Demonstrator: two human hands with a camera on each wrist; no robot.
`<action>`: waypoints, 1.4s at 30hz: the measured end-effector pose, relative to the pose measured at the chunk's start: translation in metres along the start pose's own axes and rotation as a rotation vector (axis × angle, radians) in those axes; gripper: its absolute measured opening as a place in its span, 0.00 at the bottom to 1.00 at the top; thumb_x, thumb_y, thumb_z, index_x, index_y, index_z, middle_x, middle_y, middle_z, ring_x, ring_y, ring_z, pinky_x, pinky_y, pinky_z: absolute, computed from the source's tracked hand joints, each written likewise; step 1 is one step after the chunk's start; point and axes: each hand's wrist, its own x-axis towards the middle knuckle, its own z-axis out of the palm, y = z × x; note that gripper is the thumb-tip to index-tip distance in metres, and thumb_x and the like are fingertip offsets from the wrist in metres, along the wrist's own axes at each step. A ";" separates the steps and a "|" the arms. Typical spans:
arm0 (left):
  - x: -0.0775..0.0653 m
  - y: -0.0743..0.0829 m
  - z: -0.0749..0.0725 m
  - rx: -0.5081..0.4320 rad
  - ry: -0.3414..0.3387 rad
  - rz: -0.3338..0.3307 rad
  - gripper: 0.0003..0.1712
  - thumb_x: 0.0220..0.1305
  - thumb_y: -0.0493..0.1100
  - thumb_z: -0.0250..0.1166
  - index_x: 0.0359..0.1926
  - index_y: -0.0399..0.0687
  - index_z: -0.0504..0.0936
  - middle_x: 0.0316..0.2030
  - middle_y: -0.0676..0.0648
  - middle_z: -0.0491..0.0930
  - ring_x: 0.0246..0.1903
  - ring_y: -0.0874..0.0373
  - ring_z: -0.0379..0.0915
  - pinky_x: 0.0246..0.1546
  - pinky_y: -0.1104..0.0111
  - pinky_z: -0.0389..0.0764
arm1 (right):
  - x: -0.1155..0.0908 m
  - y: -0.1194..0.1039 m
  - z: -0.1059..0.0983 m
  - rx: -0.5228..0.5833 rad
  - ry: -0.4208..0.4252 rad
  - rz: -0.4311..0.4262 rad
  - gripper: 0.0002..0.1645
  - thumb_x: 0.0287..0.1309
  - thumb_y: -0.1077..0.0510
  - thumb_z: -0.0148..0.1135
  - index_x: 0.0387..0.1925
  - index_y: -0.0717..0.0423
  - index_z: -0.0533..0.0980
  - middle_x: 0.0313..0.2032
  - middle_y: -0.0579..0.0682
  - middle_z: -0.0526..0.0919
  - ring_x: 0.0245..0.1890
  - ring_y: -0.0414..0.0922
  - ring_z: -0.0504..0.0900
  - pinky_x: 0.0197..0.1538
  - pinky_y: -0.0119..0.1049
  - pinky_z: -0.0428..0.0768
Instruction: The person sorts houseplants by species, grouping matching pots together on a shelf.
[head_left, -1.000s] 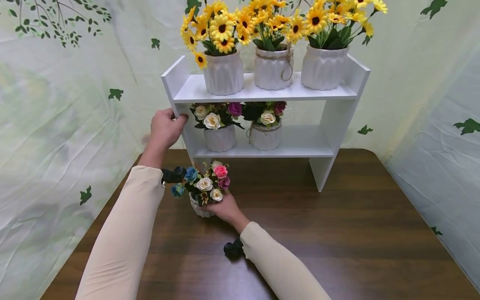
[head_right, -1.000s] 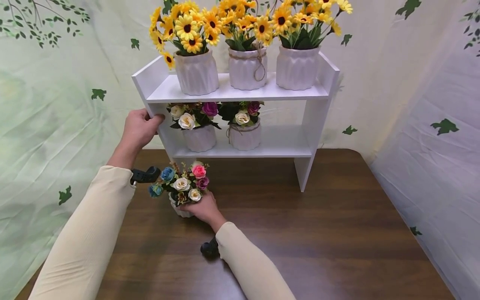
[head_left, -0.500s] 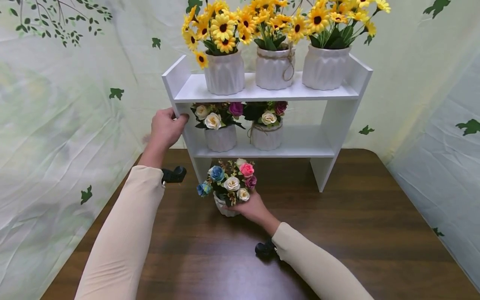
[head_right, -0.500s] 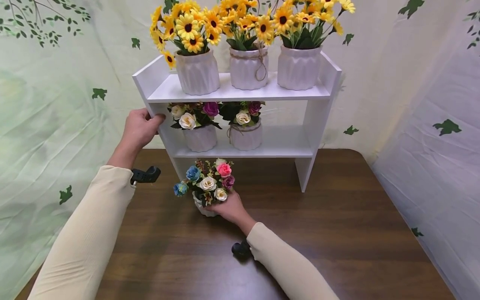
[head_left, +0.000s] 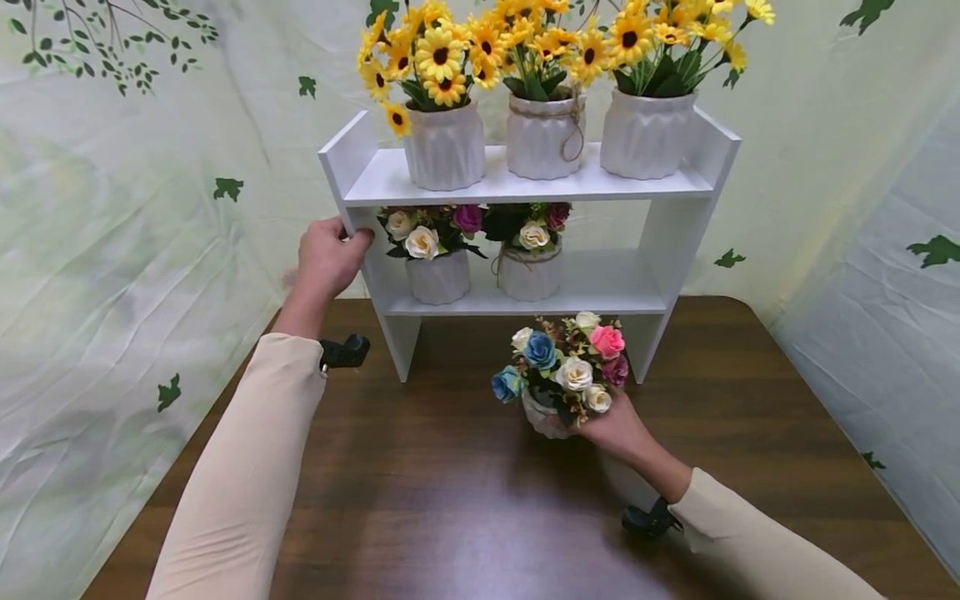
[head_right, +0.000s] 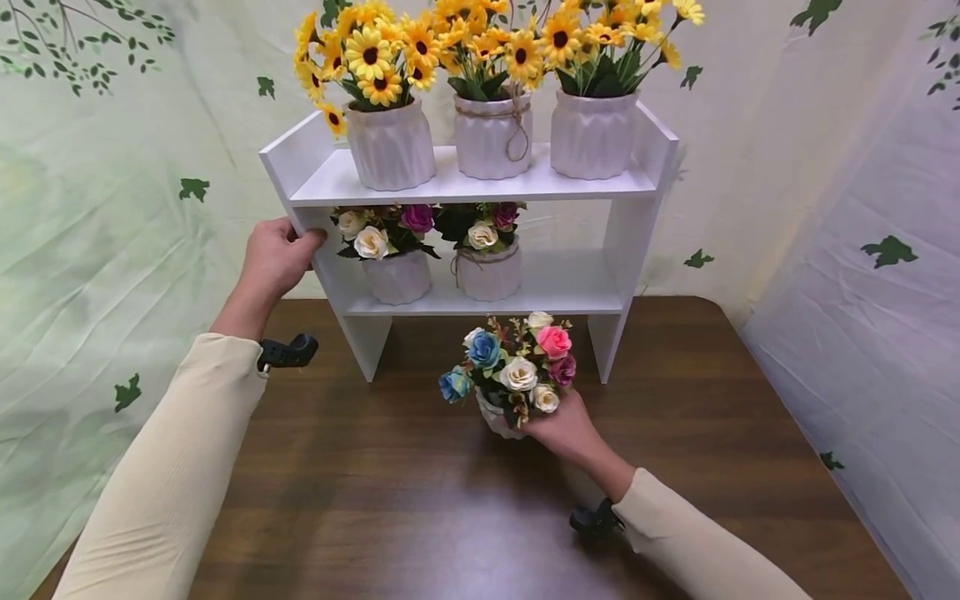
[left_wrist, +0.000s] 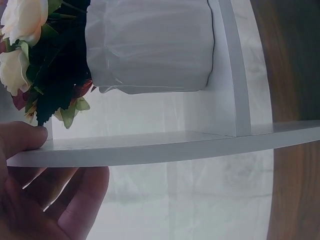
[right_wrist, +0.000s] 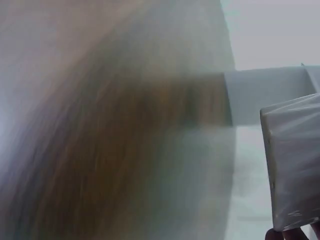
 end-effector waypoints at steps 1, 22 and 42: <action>0.000 0.000 0.000 -0.003 0.000 0.001 0.24 0.65 0.47 0.53 0.50 0.31 0.81 0.56 0.32 0.81 0.56 0.38 0.78 0.55 0.48 0.79 | -0.003 -0.001 -0.008 0.004 0.006 0.003 0.48 0.45 0.58 0.77 0.67 0.62 0.66 0.63 0.61 0.77 0.64 0.54 0.74 0.62 0.32 0.73; -0.003 0.000 -0.004 -0.018 0.015 0.006 0.24 0.64 0.47 0.53 0.51 0.32 0.81 0.56 0.32 0.80 0.55 0.38 0.79 0.56 0.48 0.79 | -0.006 -0.035 -0.103 -0.008 0.169 0.071 0.59 0.56 0.49 0.71 0.78 0.35 0.43 0.77 0.49 0.54 0.73 0.48 0.57 0.71 0.55 0.64; -0.003 0.002 -0.002 -0.032 -0.009 -0.010 0.25 0.65 0.47 0.53 0.51 0.30 0.81 0.58 0.32 0.79 0.58 0.38 0.77 0.58 0.48 0.78 | 0.035 -0.067 -0.101 0.055 0.208 0.093 0.61 0.49 0.42 0.75 0.77 0.37 0.47 0.76 0.44 0.57 0.71 0.46 0.61 0.70 0.53 0.68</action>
